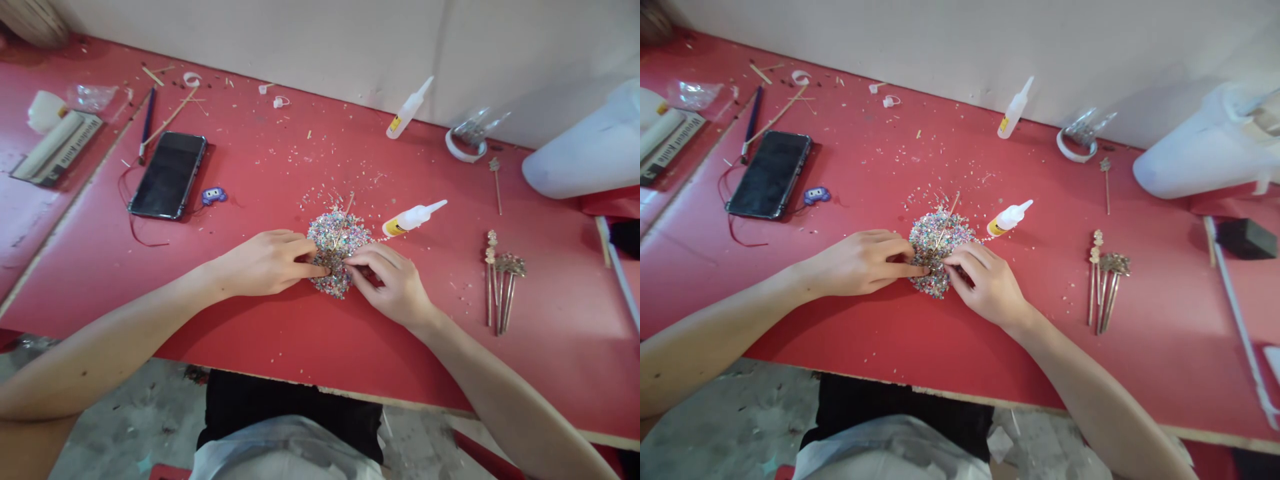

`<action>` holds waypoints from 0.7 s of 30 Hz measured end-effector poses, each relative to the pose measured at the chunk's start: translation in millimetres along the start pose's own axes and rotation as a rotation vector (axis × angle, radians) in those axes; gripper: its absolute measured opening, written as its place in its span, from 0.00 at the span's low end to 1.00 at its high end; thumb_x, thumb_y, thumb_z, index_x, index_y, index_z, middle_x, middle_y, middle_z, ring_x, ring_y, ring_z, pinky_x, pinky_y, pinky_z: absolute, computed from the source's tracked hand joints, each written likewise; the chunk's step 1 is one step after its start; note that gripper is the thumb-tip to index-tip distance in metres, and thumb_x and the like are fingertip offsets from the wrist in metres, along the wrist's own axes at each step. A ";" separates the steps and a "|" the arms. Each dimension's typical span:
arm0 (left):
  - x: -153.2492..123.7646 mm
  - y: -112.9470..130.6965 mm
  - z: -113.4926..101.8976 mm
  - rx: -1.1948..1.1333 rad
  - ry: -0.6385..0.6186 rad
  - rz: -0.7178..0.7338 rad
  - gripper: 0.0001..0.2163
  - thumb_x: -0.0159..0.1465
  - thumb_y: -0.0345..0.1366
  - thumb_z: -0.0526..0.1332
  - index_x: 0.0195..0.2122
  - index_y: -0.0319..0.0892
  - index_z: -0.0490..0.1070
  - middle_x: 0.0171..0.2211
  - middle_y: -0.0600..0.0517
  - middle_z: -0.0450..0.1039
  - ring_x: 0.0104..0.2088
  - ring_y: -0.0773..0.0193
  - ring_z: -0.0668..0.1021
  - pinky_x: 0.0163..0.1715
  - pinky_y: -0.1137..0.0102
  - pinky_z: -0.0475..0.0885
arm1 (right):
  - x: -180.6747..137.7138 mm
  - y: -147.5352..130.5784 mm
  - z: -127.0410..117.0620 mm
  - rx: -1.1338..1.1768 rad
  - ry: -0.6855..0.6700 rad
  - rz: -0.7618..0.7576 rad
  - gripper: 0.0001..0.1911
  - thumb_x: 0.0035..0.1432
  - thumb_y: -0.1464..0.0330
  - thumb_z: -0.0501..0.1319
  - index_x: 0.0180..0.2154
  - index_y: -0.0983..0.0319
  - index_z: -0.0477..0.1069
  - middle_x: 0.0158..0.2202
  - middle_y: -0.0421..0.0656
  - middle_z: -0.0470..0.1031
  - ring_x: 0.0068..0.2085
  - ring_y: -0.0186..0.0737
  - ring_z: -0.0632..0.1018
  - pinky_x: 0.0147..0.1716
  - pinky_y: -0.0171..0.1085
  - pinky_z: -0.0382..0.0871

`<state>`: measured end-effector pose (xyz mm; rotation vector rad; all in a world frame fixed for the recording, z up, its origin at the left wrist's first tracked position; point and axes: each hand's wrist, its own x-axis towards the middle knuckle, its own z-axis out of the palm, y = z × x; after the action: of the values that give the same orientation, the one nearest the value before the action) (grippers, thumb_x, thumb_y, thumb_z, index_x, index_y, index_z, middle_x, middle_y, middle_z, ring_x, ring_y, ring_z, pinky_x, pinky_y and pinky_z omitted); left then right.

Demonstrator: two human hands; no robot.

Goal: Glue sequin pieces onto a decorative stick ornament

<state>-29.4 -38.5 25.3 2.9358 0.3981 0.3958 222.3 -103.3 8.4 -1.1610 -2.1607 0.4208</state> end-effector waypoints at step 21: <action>0.5 0.7 -0.2 0.011 -0.009 -0.007 0.15 0.69 0.29 0.53 0.50 0.50 0.74 0.37 0.50 0.72 0.34 0.65 0.72 0.36 0.69 0.68 | -1.5 -2.9 1.0 -0.082 0.035 -0.079 0.07 0.58 0.76 0.61 0.39 0.60 0.70 0.35 0.45 0.76 0.36 0.39 0.78 0.35 0.37 0.75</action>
<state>-28.8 -38.9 25.8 2.9447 0.4111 0.3805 220.5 -106.1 8.6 -1.1140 -2.2037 0.2776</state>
